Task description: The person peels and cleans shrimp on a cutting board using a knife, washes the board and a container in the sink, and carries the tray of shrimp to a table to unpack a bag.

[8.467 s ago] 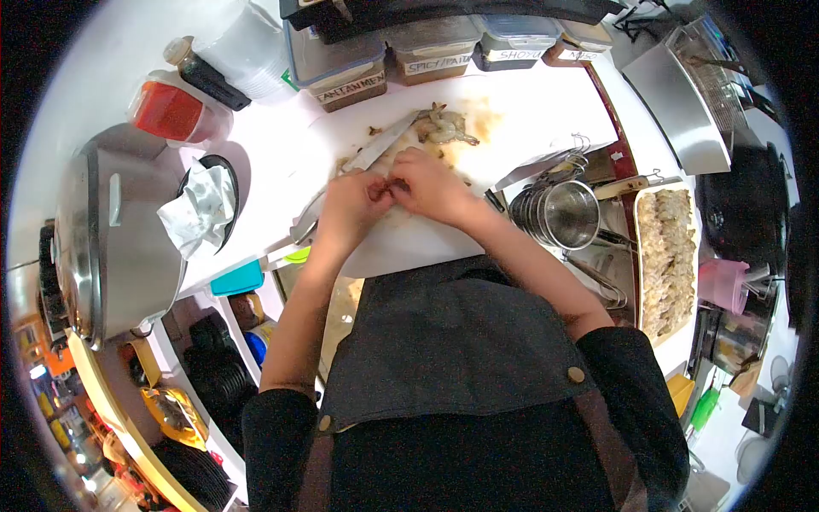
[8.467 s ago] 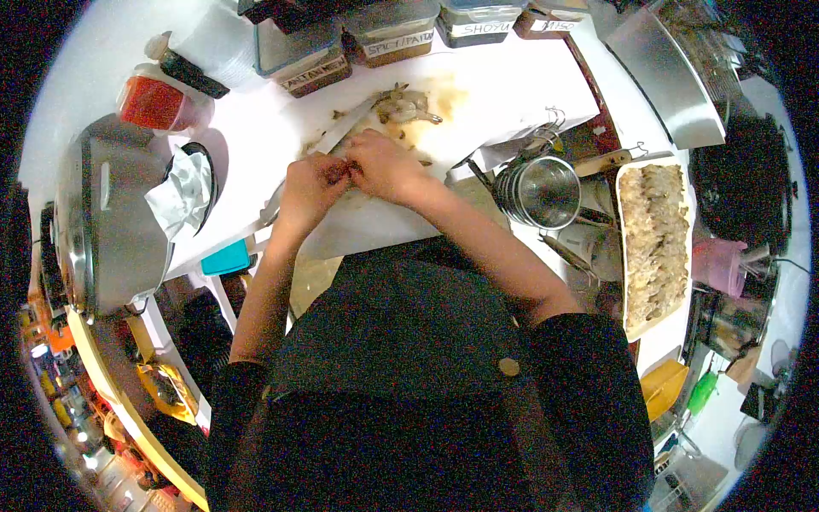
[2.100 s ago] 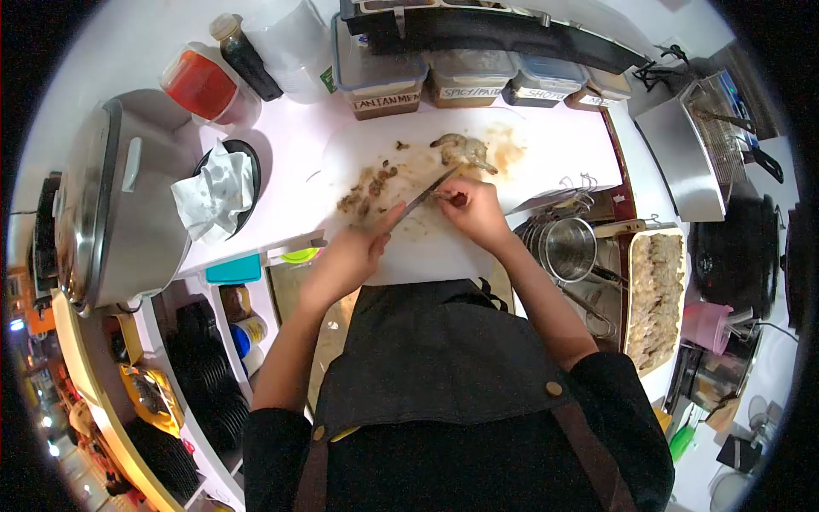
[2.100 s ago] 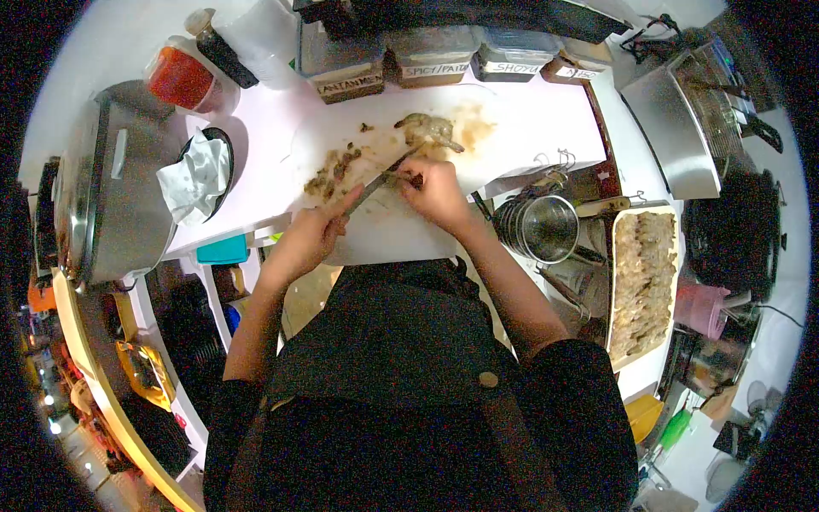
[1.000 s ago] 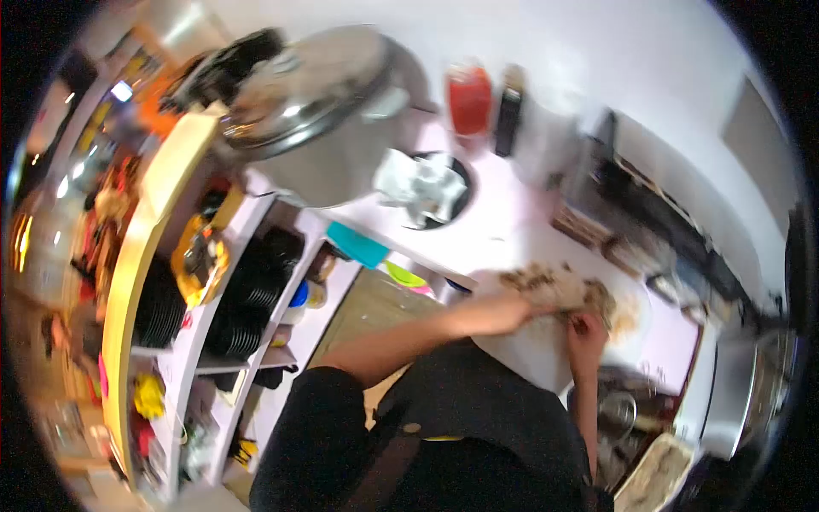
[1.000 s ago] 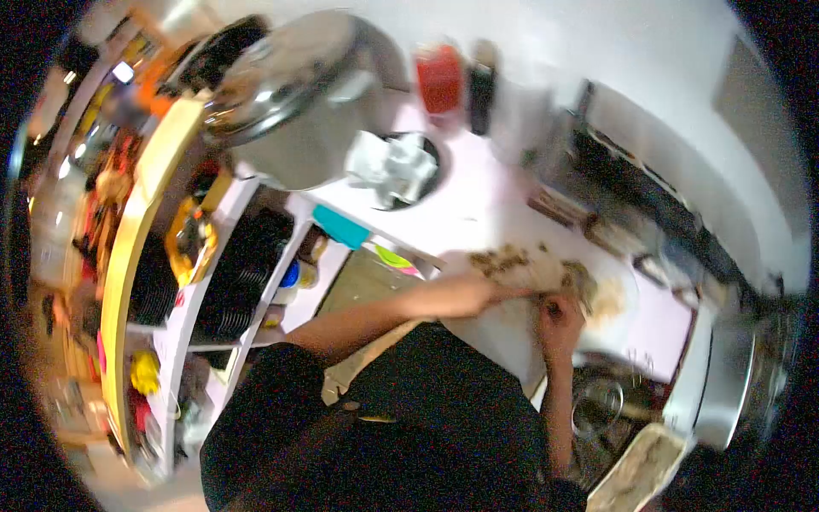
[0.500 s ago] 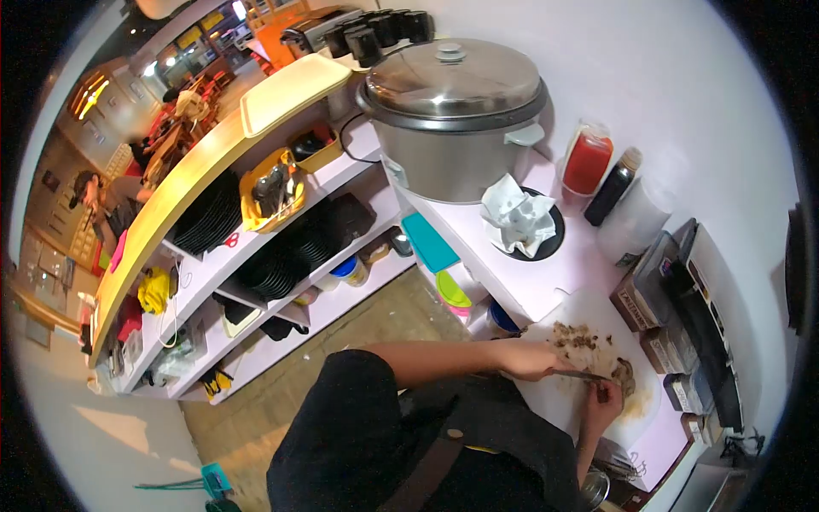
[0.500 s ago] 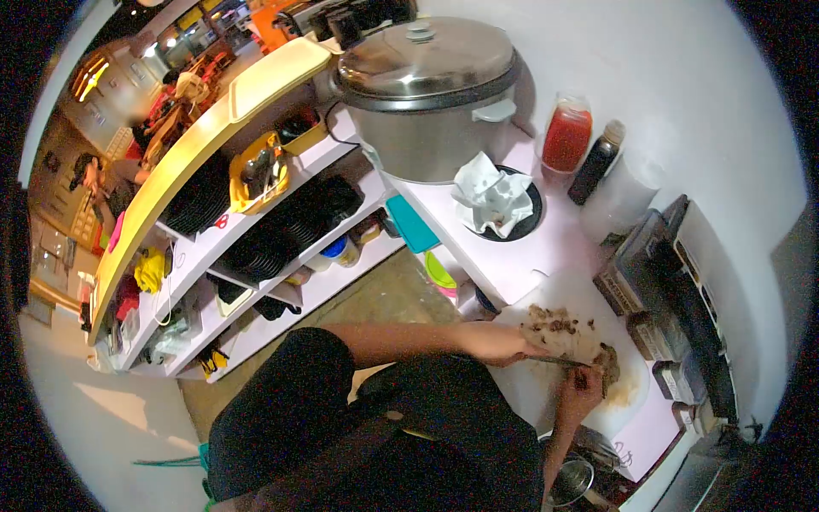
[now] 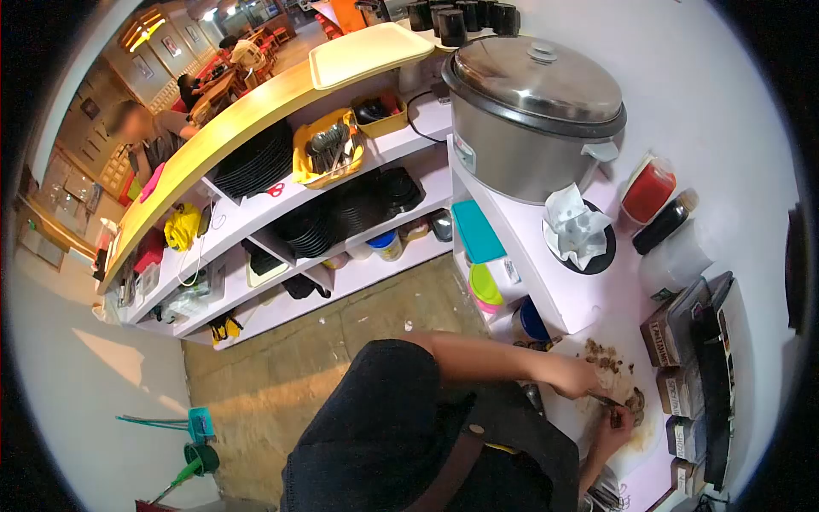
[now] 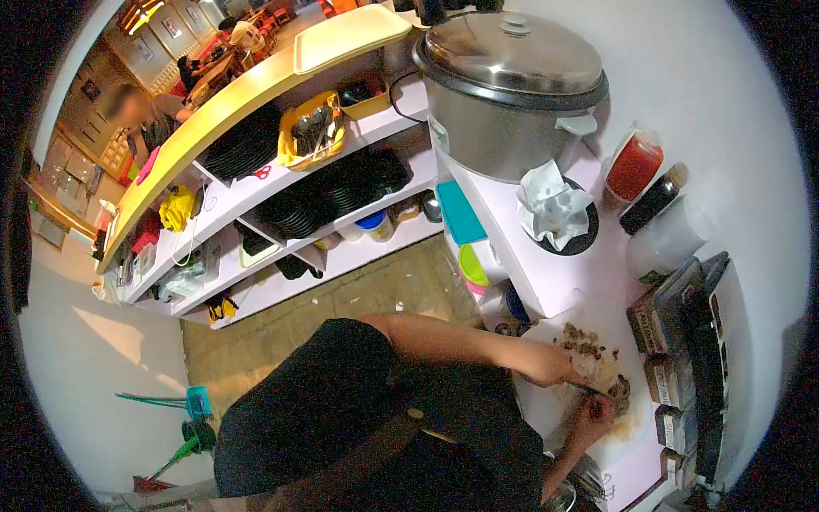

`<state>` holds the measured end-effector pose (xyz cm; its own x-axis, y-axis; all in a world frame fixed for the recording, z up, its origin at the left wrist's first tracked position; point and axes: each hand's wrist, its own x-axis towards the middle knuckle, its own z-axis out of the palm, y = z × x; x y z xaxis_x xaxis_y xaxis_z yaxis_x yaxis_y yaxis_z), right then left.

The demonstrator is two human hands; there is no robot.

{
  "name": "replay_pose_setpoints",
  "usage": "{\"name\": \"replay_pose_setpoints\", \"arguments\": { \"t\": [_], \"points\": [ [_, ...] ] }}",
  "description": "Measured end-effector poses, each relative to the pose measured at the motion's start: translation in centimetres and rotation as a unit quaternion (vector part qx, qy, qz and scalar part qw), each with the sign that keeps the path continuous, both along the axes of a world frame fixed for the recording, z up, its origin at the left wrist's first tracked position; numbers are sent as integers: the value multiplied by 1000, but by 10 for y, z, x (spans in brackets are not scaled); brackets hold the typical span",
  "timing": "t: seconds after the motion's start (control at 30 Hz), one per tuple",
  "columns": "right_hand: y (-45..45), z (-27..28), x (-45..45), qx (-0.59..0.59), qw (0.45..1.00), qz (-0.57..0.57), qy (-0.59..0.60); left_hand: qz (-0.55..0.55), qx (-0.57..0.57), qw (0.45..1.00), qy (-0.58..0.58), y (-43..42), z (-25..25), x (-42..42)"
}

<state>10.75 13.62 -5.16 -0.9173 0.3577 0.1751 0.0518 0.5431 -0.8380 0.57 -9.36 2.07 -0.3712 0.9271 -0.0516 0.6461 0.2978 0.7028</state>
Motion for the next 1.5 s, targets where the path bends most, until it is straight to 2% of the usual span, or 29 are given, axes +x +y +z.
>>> {"name": "replay_pose_setpoints", "arguments": {
  "t": [0.07, 0.13, 0.2, 0.23, 0.3, 0.37, 0.4, 0.43, 0.5, 0.57, 0.63, 0.67, 0.73, 0.77, 0.83, 0.9, 1.0, 1.1, 1.2, 1.27, 1.3, 1.37, 1.4, 1.5],
  "points": [
    [-4, -1, -1, -26, 1000, -6, 15, -12, 7, 1000, 20, -9, 4, 2],
    [3, -14, -10, -22, 999, 4, 32, -15, 108, 994, 19, -12, -43, -8],
    [11, -17, -1, -9, 999, 12, 46, -12, 131, 991, -5, -12, -45, -6],
    [5, -5, -4, 1, 998, 16, 53, -8, 102, 995, -23, -24, -24, -9],
    [13, -13, -4, -75, 997, -9, 21, 76, 16, 997, -17, -34, 19, -7],
    [-21, 32, -4, -154, 987, -34, 38, 183, 34, 981, 49, -21, 6, -7],
    [-24, 32, -6, -92, 994, -49, 39, 191, 21, 974, 121, -12, -4, -10],
    [-17, 21, -6, -88, 994, -23, 55, 200, 14, 961, 193, -2, -13, -12],
    [-35, 42, -9, -97, 993, -72, 18, 214, -9, 953, 214, 14, -22, -9],
    [-36, 41, -8, -90, 990, -94, 47, 212, 11, 948, 237, 26, -32, -11],
    [-35, 45, -4, -143, 982, -101, 69, 194, -32, 947, 255, 32, -23, -8],
    [-32, 44, -3, -133, 982, -109, 73, 200, -32, 941, 271, 34, -20, -5],
    [-31, 44, -2, -116, 983, -113, 82, 193, 26, 946, 259, 41, -3, -5],
    [-32, 46, -1, -144, 981, -112, 66, 194, 53, 946, 253, 42, 3, -7],
    [-36, 62, -3, -205, 973, -102, 37, 131, 138, 975, 110, 51, 2, -16],
    [-42, 71, -8, -264, 957, -82, 90, 47, 221, 974, -23, 61, -4, -26],
    [-40, 76, -7, -284, 951, -88, 86, 11, 141, 961, -237, 63, -9, -35],
    [-35, 64, -1, -270, 957, -89, 56, 3, 97, 984, -147, 60, -10, -34],
    [-38, 48, 1, -292, 950, -85, 71, 49, 80, 987, -130, 60, -3, -24],
    [-38, 36, 1, -308, 944, -92, 78, 60, 28, 987, -147, 58, 12, -23],
    [-39, 42, 2, -228, 967, -97, 58, 65, 1, 986, -154, 58, 16, -23],
    [-43, 54, 8, -66, 992, -108, 16, 31, 39, 999, 15, 54, 5, -24],
    [-43, 50, 12, -31, 995, -89, 26, 12, 59, 993, 98, 54, -2, -22],
    [-41, 36, 20, 55, 997, -43, 37, 2, 48, 996, 71, 51, -15, -6]
  ]
}}
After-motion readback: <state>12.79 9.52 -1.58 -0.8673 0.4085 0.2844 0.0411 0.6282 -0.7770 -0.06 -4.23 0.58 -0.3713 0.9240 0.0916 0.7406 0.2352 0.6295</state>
